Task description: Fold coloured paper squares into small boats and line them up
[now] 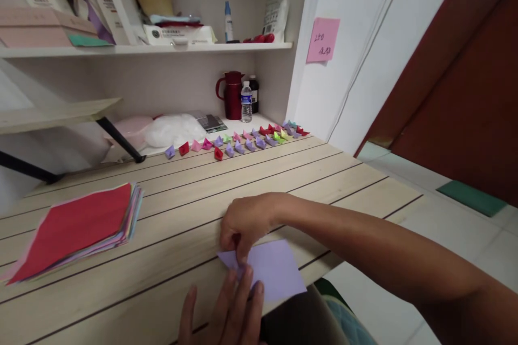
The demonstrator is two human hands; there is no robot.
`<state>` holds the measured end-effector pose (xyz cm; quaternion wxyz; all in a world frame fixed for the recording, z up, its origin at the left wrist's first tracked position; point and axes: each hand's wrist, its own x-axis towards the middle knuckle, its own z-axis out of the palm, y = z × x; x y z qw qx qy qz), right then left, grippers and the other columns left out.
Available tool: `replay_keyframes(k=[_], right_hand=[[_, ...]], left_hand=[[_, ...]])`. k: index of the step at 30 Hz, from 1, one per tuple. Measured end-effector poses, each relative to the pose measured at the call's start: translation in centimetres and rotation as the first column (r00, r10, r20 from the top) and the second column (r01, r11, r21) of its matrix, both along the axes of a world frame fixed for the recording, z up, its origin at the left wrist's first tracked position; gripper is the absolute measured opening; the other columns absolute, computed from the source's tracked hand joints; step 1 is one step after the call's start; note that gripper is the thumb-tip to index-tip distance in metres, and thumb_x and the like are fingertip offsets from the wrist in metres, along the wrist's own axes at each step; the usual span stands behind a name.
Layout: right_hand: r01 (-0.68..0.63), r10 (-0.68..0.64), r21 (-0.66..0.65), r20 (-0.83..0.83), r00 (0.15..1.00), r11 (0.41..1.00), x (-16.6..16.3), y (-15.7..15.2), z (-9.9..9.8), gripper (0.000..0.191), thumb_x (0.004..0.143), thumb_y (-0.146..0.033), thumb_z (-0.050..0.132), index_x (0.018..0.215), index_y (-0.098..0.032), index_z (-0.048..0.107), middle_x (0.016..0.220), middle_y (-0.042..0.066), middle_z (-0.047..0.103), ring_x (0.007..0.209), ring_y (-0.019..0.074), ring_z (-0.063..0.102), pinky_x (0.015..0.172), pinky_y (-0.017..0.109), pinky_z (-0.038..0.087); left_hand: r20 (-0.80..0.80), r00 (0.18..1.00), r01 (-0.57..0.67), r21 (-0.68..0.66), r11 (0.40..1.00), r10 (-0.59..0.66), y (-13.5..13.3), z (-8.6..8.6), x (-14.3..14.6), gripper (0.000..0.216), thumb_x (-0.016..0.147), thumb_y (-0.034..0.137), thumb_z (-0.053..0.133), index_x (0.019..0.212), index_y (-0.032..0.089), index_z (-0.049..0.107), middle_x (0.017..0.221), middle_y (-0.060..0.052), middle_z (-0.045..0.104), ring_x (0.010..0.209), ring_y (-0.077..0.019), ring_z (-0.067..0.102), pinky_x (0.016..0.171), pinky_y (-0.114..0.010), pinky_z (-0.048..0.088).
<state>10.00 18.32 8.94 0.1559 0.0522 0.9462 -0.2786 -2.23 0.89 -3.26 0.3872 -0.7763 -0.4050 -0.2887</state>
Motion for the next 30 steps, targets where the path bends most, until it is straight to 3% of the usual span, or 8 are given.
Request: replay_keyframes(k=[2,5,9,13,16,20,23,30], right_hand=[[0.108,-0.089,0.12,-0.156,0.984,0.987,1.6,-1.0,0.4,0.018,0.084,-0.032,0.071,0.099,-0.022,0.065,0.098,0.001,0.065,0.082,0.0159,0.059,0.076,0.028,0.041],[0.378,-0.229,0.257,-0.465,0.855,0.89,4.9,-3.3,0.5,0.049,0.089,-0.038,0.066,0.132,-0.02,0.053,0.133,0.014,0.057,0.124,0.0265,0.051,0.107,0.042,0.031],[0.302,-0.179,0.242,-0.425,0.887,0.922,9.7,-7.1,-1.4,0.068,0.091,-0.046,0.06,0.15,-0.024,0.032,0.15,0.01,0.045,0.141,0.0259,0.036,0.119,0.048,0.013],[0.39,-0.242,0.303,-0.427,0.871,0.87,12.4,-9.5,-4.0,0.06,0.092,-0.046,0.06,0.145,-0.026,0.042,0.146,0.011,0.05,0.137,0.0298,0.041,0.113,0.051,0.029],[0.462,-0.315,0.215,-0.488,0.814,0.86,12.6,-9.6,-4.7,0.043,0.092,-0.046,0.06,0.131,-0.028,0.059,0.136,0.009,0.058,0.128,0.0272,0.049,0.103,0.045,0.039],[0.487,-0.431,-0.045,-0.542,0.722,0.872,11.5,-7.9,-4.4,0.033,0.097,-0.048,0.05,0.11,-0.025,0.069,0.113,0.008,0.068,0.111,0.0226,0.059,0.097,0.04,0.041],[0.509,-0.504,-0.163,-0.562,0.657,0.845,10.3,-6.7,-4.4,0.029,0.095,-0.046,0.056,0.105,-0.022,0.07,0.102,0.007,0.071,0.104,0.0211,0.061,0.094,0.038,0.041],[0.567,-0.521,-0.094,-0.537,0.663,0.818,8.7,-6.3,-5.1,0.024,0.09,-0.041,0.066,0.08,-0.02,0.065,0.103,0.006,0.068,0.102,0.0211,0.059,0.094,0.04,0.039]], left_hand=[[0.01,1.0,0.013,-0.054,0.998,-0.012,0.2,-0.4,0.0,0.041,0.101,0.043,0.034,0.113,0.026,0.07,0.114,-0.001,0.075,0.146,-0.0184,0.028,0.12,-0.06,0.011],[0.086,0.996,0.017,-0.128,0.992,-0.006,0.0,-0.9,0.3,0.043,0.098,0.049,0.038,0.116,0.024,0.068,0.115,-0.003,0.075,0.147,-0.0171,0.025,0.122,-0.054,0.008],[0.158,0.986,-0.033,-0.135,0.99,0.055,-0.9,-1.6,1.0,0.031,0.098,0.029,0.044,0.116,0.02,0.067,0.117,-0.005,0.074,0.145,-0.0153,0.03,0.124,-0.044,0.013],[0.195,0.978,-0.059,-0.079,0.995,0.073,-1.9,-2.3,1.6,0.032,0.097,0.02,0.041,0.109,0.012,0.069,0.11,-0.01,0.076,0.142,-0.0192,0.036,0.121,-0.041,0.022],[0.219,0.973,-0.052,-0.085,0.995,0.069,-2.3,-2.3,1.7,0.03,0.095,0.014,0.042,0.107,0.012,0.07,0.11,-0.009,0.076,0.141,-0.0189,0.038,0.121,-0.039,0.023],[0.221,0.974,-0.038,-0.098,0.994,0.059,-2.3,-2.2,1.5,0.029,0.093,0.01,0.045,0.108,0.013,0.07,0.113,-0.008,0.076,0.14,-0.0173,0.039,0.12,-0.037,0.024],[0.227,0.972,-0.044,-0.103,0.994,0.066,-2.3,-2.2,1.5,0.03,0.092,0.008,0.046,0.108,0.014,0.07,0.113,-0.007,0.076,0.14,-0.0157,0.039,0.121,-0.038,0.022],[0.271,0.957,-0.058,-0.158,0.986,0.1,-2.8,-2.3,1.9,0.031,0.091,0.007,0.046,0.109,0.017,0.069,0.116,-0.004,0.075,0.139,-0.0145,0.042,0.122,-0.042,0.018]])
